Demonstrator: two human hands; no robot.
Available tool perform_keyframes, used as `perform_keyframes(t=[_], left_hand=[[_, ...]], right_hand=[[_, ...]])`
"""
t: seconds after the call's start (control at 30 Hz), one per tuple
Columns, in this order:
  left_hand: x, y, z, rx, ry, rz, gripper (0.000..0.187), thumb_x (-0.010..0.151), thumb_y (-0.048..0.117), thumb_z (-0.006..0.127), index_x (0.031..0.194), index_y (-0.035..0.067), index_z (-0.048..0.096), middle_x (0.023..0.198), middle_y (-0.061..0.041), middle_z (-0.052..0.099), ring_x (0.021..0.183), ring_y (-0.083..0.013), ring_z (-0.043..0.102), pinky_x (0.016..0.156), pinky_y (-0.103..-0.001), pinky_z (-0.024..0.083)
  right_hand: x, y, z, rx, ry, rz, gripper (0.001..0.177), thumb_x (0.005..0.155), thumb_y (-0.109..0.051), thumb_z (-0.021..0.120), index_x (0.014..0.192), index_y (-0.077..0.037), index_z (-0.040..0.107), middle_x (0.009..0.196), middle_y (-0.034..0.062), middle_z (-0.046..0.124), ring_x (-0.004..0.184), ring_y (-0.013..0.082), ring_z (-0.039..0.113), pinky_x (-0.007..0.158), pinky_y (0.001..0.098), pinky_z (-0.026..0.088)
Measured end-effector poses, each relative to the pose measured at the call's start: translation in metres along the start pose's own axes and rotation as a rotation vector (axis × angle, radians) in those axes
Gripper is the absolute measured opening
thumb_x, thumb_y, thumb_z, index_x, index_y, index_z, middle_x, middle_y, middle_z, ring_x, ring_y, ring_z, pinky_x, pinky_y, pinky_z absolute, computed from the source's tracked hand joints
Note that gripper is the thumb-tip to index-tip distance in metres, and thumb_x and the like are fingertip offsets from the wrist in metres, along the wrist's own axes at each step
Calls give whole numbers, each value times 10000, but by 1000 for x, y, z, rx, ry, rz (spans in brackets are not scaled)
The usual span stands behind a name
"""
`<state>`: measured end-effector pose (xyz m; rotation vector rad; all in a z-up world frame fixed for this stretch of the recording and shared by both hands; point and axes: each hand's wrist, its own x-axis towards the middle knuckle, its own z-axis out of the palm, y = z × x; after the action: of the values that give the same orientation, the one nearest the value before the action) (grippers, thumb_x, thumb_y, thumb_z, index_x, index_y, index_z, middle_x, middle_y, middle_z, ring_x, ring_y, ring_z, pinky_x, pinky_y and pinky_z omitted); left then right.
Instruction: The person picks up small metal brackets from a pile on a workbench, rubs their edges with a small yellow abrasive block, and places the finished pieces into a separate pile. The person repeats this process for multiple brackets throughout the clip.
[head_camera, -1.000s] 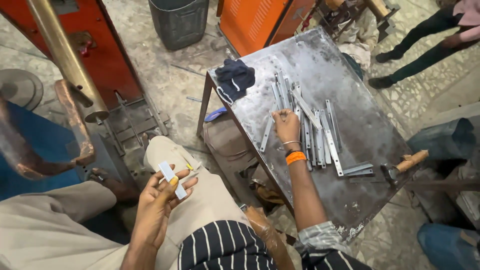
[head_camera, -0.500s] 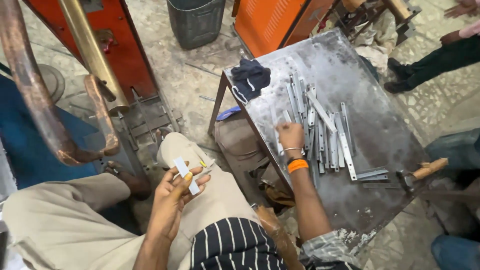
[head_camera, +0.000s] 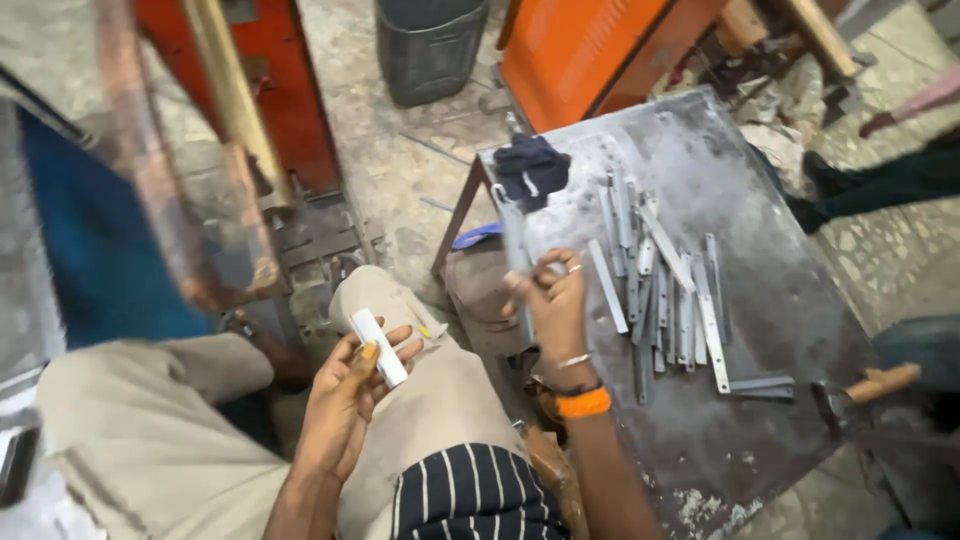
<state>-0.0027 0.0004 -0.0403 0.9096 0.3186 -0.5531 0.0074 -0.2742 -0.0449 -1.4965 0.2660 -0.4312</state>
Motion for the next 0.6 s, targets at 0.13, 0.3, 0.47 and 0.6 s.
perform_keyframes(t=[0.13,0.3,0.47,0.6], left_hand=[[-8,5,-7,-20,-7,98,456,1014,186,507,1424,-10,475,1366,-202,666,1264,-288,662,981,-325,509],[-11,-9,-30,-129,30,173,442,991,194,522,1381,-13,503,1321,-127,697,1228,-199,691,988,-274,550],[-17,3,-9,-53,8,254,480,1035,260,595,1394,-56,578,1104,-36,695,888,-82,615,697,-230,526],[-25,23,-1,-76,-45,241,511,1035,304,576,1446,0,563,1077,-73,701,803,-114,607,556,-269,505]], right_hand=[[-46,-24,58,-19,-168,248,339,925,-82,651,1222,-42,493,821,109,704,475,127,581,411,256,462],[-82,-31,105,65,-319,310,257,1031,-202,547,1193,-5,586,779,73,713,485,83,576,428,234,460],[-98,-34,133,-52,-423,160,226,1075,-170,564,1168,22,638,805,28,638,596,48,531,487,225,446],[-95,-51,135,67,-486,233,259,1032,-138,564,1228,20,624,871,28,675,588,57,559,492,217,429]])
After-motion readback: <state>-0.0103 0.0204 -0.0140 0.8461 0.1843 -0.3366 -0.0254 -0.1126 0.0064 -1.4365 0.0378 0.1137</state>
